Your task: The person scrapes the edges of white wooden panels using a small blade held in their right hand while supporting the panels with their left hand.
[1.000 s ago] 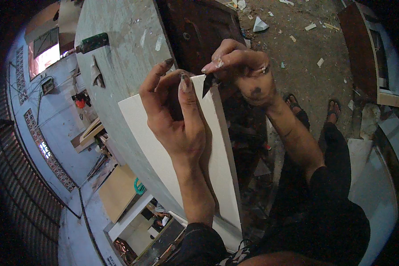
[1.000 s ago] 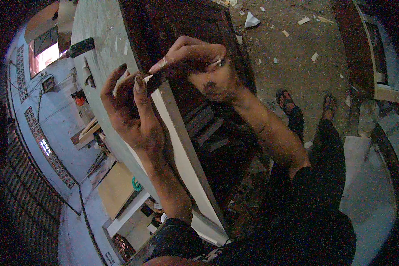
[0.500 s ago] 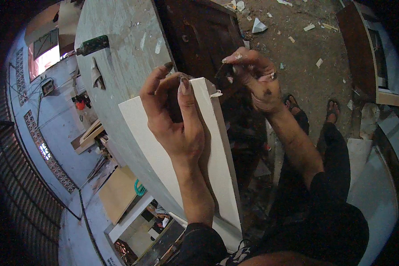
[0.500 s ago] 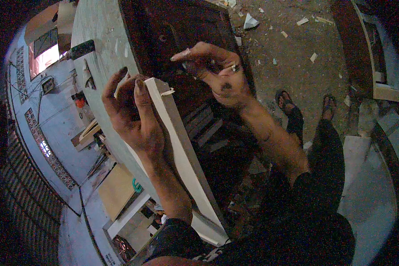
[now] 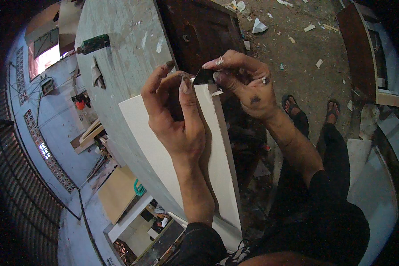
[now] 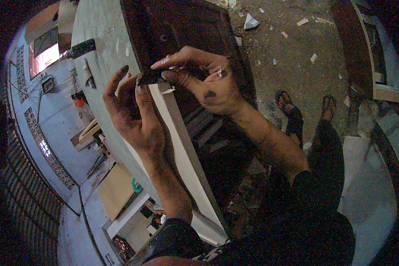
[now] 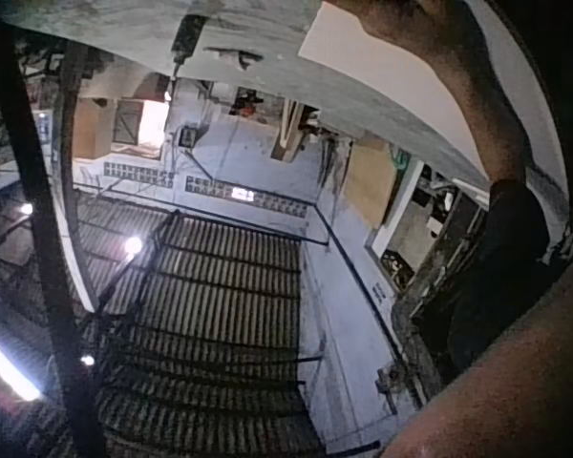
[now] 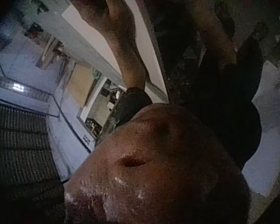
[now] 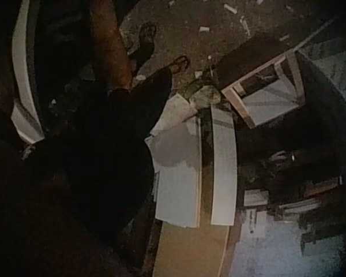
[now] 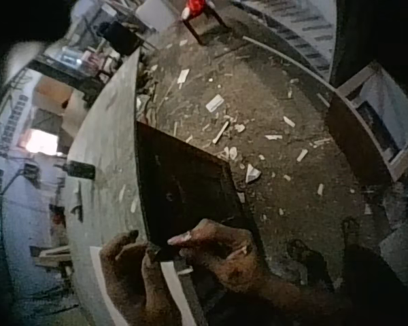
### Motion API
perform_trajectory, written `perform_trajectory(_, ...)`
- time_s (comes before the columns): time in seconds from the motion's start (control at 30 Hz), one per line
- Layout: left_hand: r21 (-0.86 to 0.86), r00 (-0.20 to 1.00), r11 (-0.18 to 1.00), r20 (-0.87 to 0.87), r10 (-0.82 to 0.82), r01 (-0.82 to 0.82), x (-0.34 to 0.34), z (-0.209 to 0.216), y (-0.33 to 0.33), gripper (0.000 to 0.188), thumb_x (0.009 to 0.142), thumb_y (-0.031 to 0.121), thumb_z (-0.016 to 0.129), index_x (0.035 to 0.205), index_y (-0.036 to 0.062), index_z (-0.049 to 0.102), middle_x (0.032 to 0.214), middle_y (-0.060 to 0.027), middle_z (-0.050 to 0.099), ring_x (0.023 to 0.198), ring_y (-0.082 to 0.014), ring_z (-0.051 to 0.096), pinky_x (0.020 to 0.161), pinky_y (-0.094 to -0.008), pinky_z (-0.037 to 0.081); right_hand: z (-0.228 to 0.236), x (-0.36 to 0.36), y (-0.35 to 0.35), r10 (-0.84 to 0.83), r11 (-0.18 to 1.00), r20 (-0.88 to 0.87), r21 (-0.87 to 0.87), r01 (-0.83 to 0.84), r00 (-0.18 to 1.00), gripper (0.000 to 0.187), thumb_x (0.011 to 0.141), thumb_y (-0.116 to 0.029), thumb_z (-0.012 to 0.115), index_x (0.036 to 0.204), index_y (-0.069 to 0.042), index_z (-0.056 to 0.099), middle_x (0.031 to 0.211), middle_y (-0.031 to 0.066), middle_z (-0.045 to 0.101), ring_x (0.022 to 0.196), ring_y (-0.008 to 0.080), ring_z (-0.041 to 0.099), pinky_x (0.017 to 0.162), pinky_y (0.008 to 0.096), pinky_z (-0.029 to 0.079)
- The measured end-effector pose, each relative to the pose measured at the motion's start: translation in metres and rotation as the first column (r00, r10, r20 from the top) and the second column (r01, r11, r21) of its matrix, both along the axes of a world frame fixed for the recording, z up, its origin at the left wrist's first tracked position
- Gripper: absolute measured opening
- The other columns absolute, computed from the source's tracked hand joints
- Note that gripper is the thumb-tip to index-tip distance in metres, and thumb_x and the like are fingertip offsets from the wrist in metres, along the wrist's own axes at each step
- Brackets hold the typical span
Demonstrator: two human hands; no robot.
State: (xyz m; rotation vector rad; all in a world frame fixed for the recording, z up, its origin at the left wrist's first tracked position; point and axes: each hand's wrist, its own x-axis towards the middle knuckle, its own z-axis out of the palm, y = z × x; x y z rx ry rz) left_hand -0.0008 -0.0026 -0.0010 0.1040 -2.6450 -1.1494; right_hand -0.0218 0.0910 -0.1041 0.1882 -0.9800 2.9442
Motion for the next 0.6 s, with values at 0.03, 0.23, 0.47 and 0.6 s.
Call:
perform_trajectory(0.03,-0.006,1.0,1.0,-0.002,-0.005,0.005,0.0,0.0,0.0,0.031,0.094,0.006,0.056,0.124,0.0004,0.047,0.096,-0.0101,0.064,0.09,-0.0125,0.06,0.081,-0.0246,0.046,0.001,0.001,-0.001,0.002,1.0,0.007,-0.012,-0.002,1.0,0.01,0.085,-0.001,0.067,0.095,-0.003,0.067,0.1,0.0086,0.069,0.099,0.0165,0.064,0.09,0.0309,0.049)
perform_trajectory(0.23,0.002,1.0,1.0,0.002,0.004,-0.004,0.0,0.0,0.0,0.032,0.094,0.007,0.057,0.123,0.0003,0.047,0.096,-0.0099,0.064,0.088,-0.0123,0.06,0.081,-0.0245,0.046,-0.005,0.007,-0.002,-0.007,1.0,-0.011,-0.022,0.006,1.0,0.01,0.084,0.002,0.067,0.094,-0.003,0.067,0.098,0.0088,0.07,0.095,0.0152,0.064,0.087,0.0293,0.05)
perform_trajectory(0.47,0.0,1.0,1.0,0.001,0.004,-0.004,-0.001,0.001,0.002,0.032,0.094,0.006,0.057,0.124,0.0006,0.047,0.095,-0.0103,0.065,0.085,-0.0117,0.061,0.078,-0.0235,0.047,-0.006,0.017,0.011,0.036,0.999,0.121,-0.025,-0.033,0.992,0.013,0.086,-0.001,0.066,0.099,-0.003,0.068,0.1,0.0078,0.07,0.094,0.0134,0.063,0.085,0.0278,0.05)
perform_trajectory(0.6,0.003,1.0,1.0,0.031,0.003,-0.003,0.001,0.005,0.0,0.031,0.095,0.006,0.055,0.124,0.0003,0.047,0.099,-0.011,0.063,0.09,-0.0131,0.06,0.081,-0.024,0.047,0.004,0.012,0.004,-0.011,1.0,0.187,0.026,0.006,0.982,0.012,0.088,-0.007,0.066,0.1,-0.003,0.068,0.104,0.0075,0.07,0.096,0.0127,0.063,0.087,0.0283,0.05)
